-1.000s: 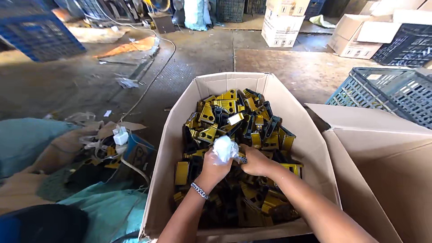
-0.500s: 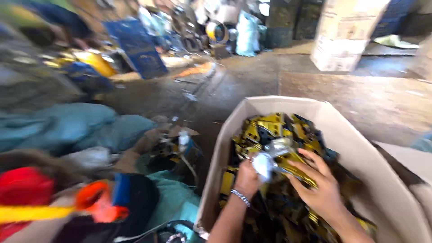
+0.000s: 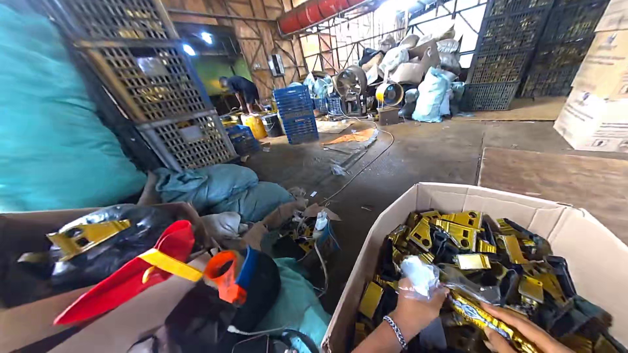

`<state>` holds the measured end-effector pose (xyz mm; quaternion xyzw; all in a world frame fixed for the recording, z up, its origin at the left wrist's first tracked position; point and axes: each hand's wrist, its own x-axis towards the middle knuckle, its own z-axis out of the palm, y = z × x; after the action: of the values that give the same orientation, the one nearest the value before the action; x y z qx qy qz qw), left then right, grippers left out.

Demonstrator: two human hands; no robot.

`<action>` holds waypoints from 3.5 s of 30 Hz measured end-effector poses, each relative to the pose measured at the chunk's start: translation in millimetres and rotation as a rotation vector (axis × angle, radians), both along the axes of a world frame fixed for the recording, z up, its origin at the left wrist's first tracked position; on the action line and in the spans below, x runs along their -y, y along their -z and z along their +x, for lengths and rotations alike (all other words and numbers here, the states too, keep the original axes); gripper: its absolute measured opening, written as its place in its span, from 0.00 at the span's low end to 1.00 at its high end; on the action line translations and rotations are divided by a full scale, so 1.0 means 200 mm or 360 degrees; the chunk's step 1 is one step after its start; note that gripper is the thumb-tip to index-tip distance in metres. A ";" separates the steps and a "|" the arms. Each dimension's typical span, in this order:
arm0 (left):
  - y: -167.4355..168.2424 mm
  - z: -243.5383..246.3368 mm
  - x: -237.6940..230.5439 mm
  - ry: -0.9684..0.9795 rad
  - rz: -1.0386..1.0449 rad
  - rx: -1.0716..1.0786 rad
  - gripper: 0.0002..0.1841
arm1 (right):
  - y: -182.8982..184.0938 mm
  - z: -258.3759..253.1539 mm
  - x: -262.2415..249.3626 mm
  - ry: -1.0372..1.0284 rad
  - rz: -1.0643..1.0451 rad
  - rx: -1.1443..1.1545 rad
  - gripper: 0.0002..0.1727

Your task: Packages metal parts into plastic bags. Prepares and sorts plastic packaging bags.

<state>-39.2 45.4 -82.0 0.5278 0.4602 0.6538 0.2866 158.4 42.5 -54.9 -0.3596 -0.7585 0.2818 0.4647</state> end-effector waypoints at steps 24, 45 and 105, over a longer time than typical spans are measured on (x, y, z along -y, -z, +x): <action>-0.14 -0.03 -0.01 0.0225 -0.0797 0.0451 0.15 | -0.16 0.06 0.07 0.0262 -0.0802 -0.0673 0.16; -0.10 -0.14 -0.03 -0.0028 -0.0723 0.0416 0.13 | -0.19 0.11 0.04 -0.0179 -0.1297 -0.1507 0.14; -0.25 0.15 0.11 0.0434 -0.1096 0.0900 0.10 | -0.07 -0.07 0.03 0.0330 -0.0396 0.0895 0.25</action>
<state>-9.1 23.0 -31.2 0.2586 0.4806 0.5377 0.6426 143.6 36.1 -41.2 -0.5526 -0.7763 0.2131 0.2156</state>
